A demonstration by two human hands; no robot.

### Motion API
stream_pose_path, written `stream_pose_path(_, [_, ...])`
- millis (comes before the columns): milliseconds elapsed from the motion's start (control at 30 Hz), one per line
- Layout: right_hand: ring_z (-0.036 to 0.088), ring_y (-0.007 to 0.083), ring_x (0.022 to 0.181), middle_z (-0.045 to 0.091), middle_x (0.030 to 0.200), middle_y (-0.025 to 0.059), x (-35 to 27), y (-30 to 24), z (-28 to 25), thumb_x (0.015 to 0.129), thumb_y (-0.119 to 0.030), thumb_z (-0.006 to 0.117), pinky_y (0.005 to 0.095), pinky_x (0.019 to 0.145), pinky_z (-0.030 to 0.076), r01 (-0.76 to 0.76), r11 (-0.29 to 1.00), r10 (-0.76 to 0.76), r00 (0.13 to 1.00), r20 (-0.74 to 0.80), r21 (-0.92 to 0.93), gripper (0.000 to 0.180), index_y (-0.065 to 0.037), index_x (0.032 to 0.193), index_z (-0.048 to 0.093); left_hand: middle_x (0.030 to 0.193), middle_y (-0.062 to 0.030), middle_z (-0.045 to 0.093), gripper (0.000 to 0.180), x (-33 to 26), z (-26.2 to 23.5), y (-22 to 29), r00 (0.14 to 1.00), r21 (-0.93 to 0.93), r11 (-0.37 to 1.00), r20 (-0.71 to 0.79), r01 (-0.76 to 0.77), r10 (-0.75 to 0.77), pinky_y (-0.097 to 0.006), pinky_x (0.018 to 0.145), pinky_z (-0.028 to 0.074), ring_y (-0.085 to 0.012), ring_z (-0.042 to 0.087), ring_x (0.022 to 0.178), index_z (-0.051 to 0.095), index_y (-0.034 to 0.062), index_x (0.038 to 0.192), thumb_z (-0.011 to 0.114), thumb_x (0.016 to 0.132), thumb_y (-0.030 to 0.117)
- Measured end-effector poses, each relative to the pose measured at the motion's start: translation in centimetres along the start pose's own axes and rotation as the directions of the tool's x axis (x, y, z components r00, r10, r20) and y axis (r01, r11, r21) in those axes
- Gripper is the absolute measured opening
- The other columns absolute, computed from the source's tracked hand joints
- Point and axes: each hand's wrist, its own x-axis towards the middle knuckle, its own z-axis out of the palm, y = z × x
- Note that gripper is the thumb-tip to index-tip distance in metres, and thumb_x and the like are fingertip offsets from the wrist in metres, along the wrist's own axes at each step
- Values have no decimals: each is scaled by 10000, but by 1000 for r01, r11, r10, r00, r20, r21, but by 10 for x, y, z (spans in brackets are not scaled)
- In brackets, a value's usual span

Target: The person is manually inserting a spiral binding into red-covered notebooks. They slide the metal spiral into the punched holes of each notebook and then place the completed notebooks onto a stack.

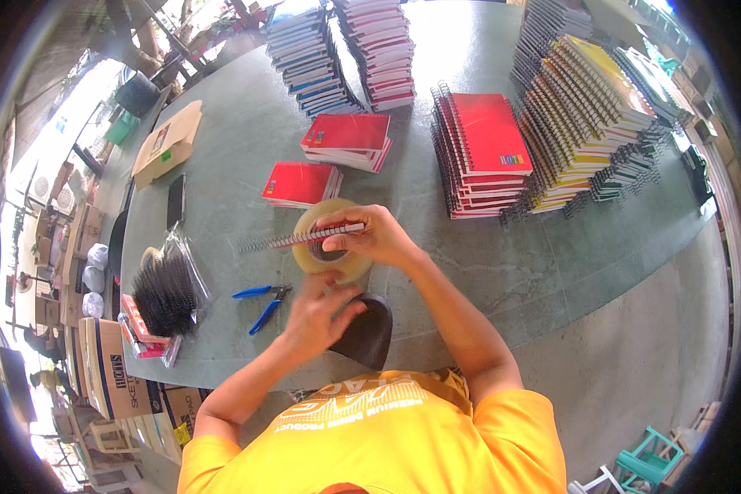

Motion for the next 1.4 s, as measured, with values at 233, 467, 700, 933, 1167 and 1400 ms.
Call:
stream_pose_path(233, [610, 118, 966, 679, 998, 66, -6, -1, 11, 846, 23, 608, 271, 846, 499, 160, 970, -141, 984, -110, 184, 190, 7, 1028, 661, 1038, -102, 581, 315, 58, -61, -27, 997, 518, 855, -62, -10, 49, -391, 834, 410, -284, 536, 977, 633, 68, 1059, 691, 760, 145])
stream_pose_path(467, [582, 171, 1079, 620, 1164, 130, -11, 13, 9, 893, 50, 530, 288, 935, 458, 283, 956, -278, 957, -80, 75, 248, 19, 1134, 576, 964, -80, 611, 215, 69, -54, -26, 999, 381, 924, -51, 34, -16, -393, 826, 393, -268, 536, 968, 621, 74, 947, 683, 776, 190])
stream_pose_path(700, [577, 113, 1001, 641, 1082, 96, -18, 14, 2, 894, 32, 544, 262, 875, 467, 266, 962, -255, 954, -161, 56, 244, 18, 1136, 569, 959, -76, 613, 235, 78, -54, -19, 995, 265, 959, -26, 99, -95, -392, 816, 398, -278, 553, 960, 613, 68, 946, 690, 779, 213])
stream_pose_path(933, [593, 69, 835, 675, 901, 57, -20, 18, -3, 850, -6, 613, 249, 733, 490, 85, 994, -101, 956, -275, -72, 184, 29, 1031, 623, 968, -81, 628, 257, 88, -51, -25, 997, 159, 986, 61, 45, -55, -400, 818, 423, -278, 576, 912, 610, 65, 1017, 674, 803, 191])
stream_pose_path(1167, [637, 191, 637, 664, 794, 150, -20, 19, -1, 785, -65, 644, 298, 598, 489, 134, 884, -301, 896, -327, -448, 186, -23, 966, 652, 957, -97, 627, 195, 99, -20, -21, 996, 40, 996, 36, -82, 81, -386, 757, 460, -309, 574, 893, 601, 52, 979, 650, 793, 88])
stream_pose_path(1400, [632, 256, 650, 650, 785, 153, -25, 21, -5, 790, -42, 616, 288, 580, 492, 136, 783, -356, 898, -258, -607, 203, -24, 990, 644, 897, -104, 586, 178, 99, -18, -20, 997, 58, 997, 61, -58, 54, -408, 729, 443, -319, 540, 879, 597, 82, 905, 607, 738, 20])
